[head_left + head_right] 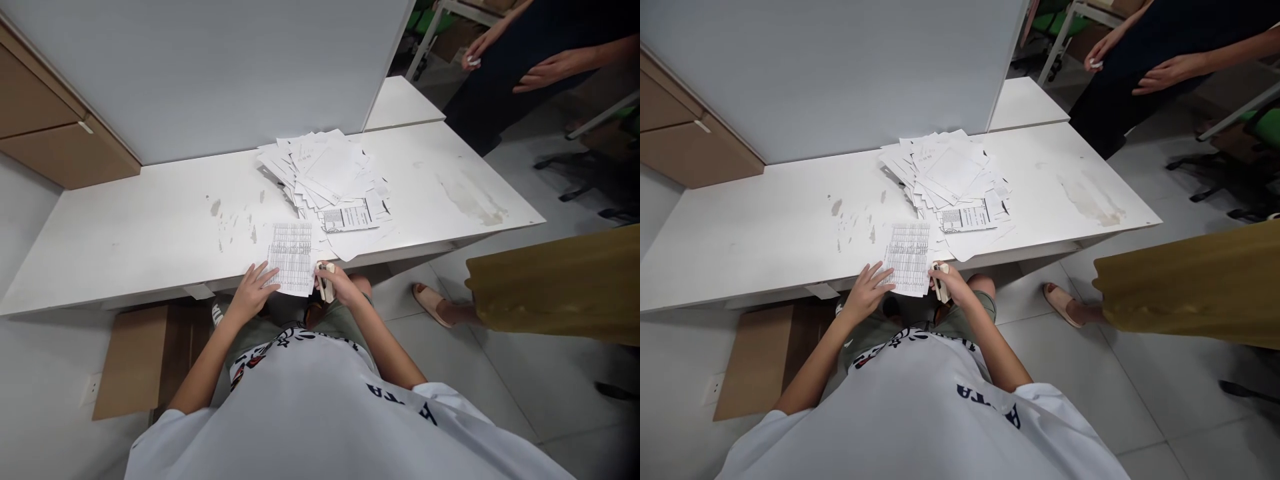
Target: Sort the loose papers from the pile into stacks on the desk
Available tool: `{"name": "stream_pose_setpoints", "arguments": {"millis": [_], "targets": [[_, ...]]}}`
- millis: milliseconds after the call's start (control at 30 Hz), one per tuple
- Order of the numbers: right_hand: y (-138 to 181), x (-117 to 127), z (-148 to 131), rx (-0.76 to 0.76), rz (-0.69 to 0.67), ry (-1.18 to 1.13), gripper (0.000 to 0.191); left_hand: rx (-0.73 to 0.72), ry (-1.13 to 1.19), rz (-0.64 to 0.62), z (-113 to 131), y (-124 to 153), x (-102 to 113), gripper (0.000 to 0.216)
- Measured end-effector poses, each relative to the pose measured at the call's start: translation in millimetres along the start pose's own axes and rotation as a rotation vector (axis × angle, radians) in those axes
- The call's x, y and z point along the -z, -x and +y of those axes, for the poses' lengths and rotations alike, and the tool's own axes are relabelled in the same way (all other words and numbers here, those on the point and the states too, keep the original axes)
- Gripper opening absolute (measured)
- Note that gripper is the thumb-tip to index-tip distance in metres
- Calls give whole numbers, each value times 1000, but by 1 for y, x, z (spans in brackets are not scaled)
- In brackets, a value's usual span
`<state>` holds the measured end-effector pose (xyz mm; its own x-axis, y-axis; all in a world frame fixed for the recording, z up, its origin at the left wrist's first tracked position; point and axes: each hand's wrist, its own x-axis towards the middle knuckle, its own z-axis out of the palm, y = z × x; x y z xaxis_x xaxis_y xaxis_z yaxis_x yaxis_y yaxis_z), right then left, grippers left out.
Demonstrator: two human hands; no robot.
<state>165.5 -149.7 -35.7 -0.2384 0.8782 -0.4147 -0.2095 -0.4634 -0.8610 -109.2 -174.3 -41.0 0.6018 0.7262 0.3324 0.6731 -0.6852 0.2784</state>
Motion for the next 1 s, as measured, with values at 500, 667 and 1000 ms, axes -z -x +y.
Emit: {"name": "stream_pose_setpoints", "arguments": {"millis": [500,667,1000], "targets": [[-31,-42,-27,163,56,321,18,706,195,114,-21,-39,20,62],[-39,-60,-28,65,-102,196,25,363,-101,-22,-24,-29,23,58],[-37,-61,-59,219,230,-122,39,291,75,-127,-39,-10,34,66]]}}
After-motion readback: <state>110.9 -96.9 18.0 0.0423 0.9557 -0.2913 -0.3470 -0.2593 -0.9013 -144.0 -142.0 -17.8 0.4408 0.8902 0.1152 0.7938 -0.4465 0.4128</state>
